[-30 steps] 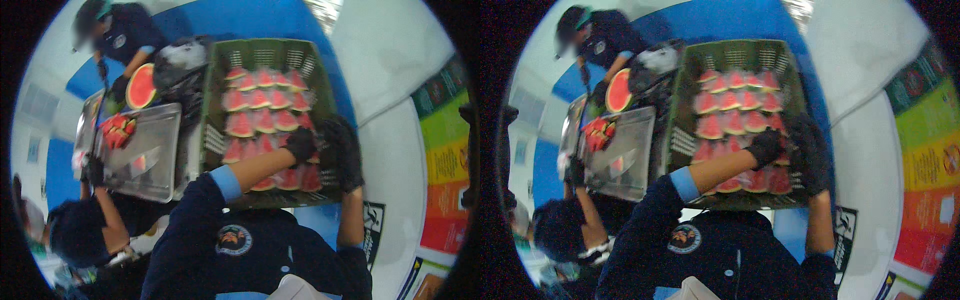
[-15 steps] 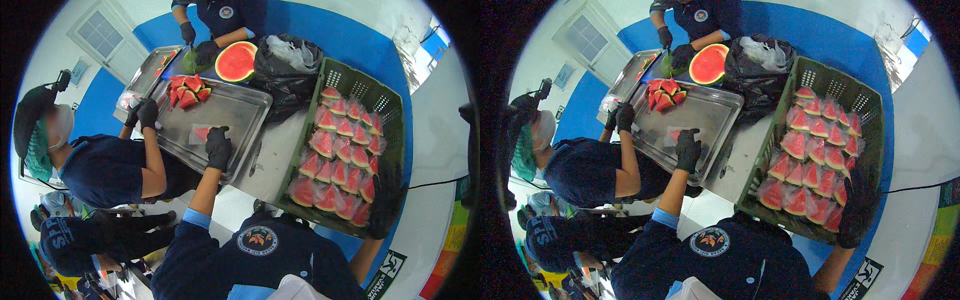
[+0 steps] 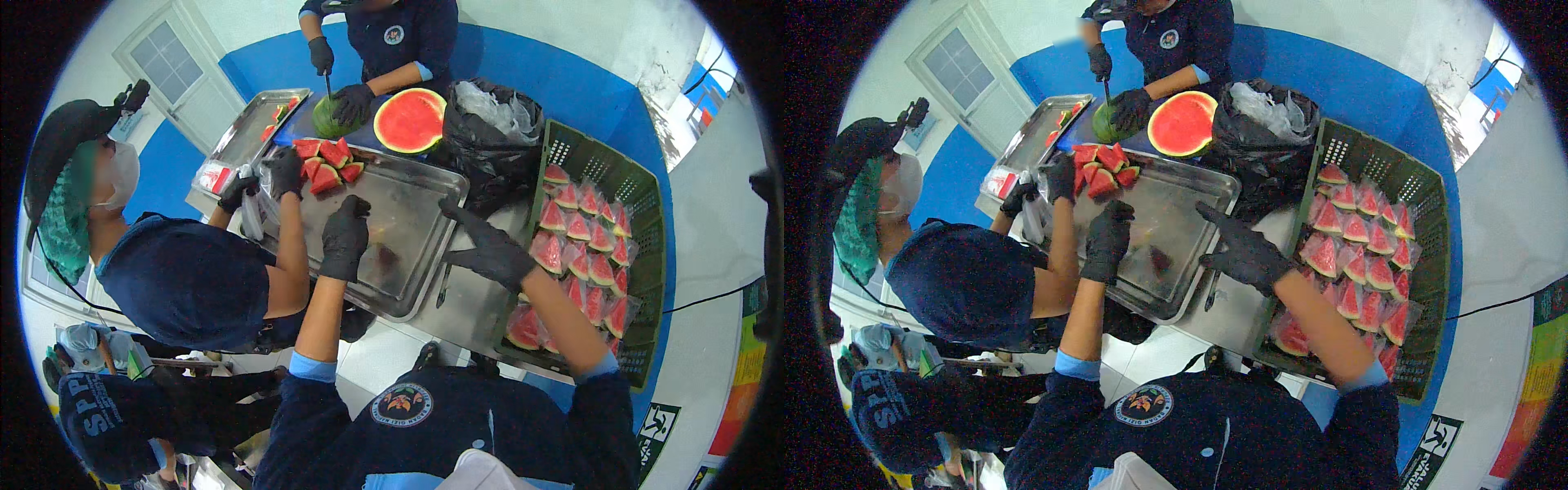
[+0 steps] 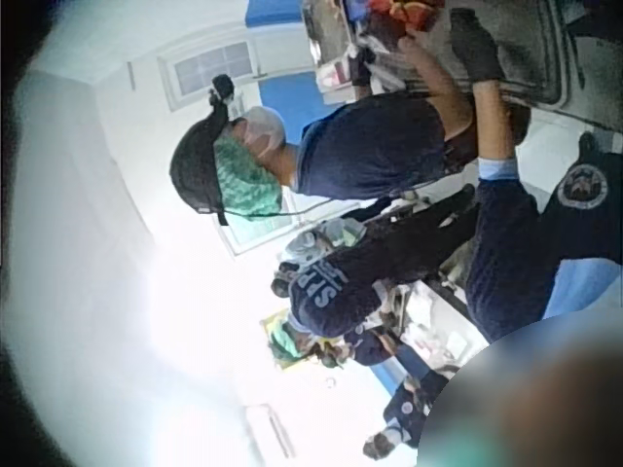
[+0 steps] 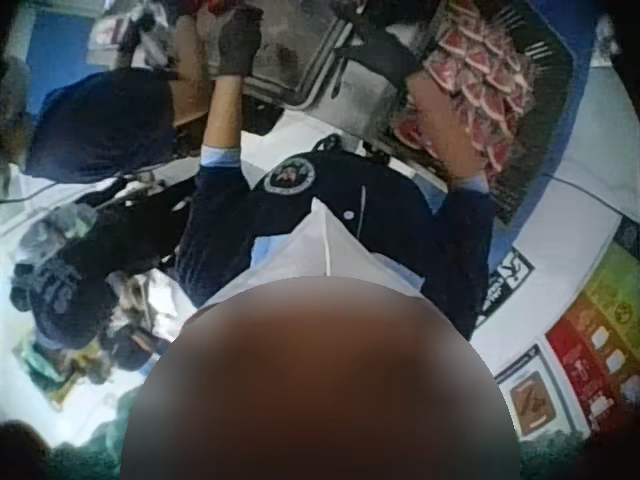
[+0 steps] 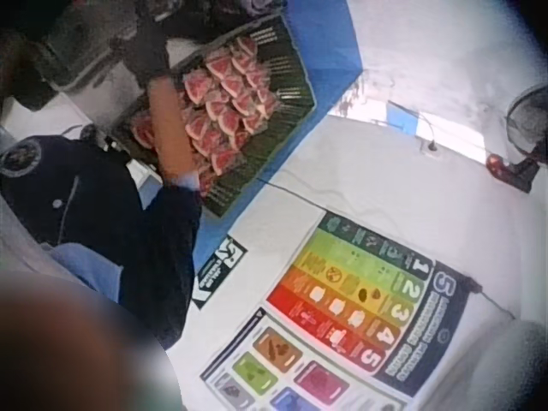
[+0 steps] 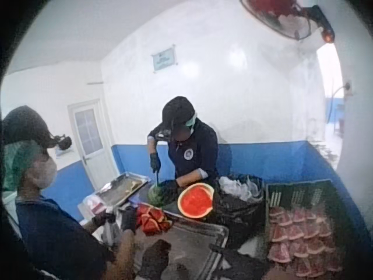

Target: The person repeatedly picks watermelon slices from a metal tray, places them into clear plastic bags, and arranges the filled bags in a green crate. A coworker cuts whole watermelons in the background.

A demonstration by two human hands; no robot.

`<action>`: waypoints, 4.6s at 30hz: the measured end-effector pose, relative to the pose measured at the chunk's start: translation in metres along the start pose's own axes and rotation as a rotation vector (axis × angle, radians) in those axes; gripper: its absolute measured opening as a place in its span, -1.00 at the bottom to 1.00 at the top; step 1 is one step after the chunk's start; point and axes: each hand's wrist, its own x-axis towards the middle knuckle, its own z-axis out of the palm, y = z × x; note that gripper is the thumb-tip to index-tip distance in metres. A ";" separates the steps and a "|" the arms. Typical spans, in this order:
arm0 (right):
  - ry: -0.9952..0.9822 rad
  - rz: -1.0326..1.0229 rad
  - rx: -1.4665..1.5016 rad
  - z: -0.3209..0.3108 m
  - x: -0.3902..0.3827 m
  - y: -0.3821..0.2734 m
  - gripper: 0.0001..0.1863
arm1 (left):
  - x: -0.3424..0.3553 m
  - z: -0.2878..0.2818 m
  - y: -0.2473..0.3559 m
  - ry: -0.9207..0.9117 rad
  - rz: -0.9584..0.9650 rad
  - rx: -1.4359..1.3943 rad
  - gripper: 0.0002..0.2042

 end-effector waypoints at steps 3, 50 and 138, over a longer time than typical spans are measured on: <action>0.014 -0.104 -0.028 0.023 0.032 0.009 -0.09 | -0.004 -0.034 0.038 -0.119 0.149 -0.255 -0.77; 0.328 0.161 0.604 -0.028 -0.046 0.013 -0.68 | -0.061 -0.014 0.157 -0.552 0.123 -0.683 -0.54; -0.119 -0.104 0.465 0.045 0.082 0.029 -0.46 | -0.022 -0.063 0.031 -0.282 0.503 0.108 -0.85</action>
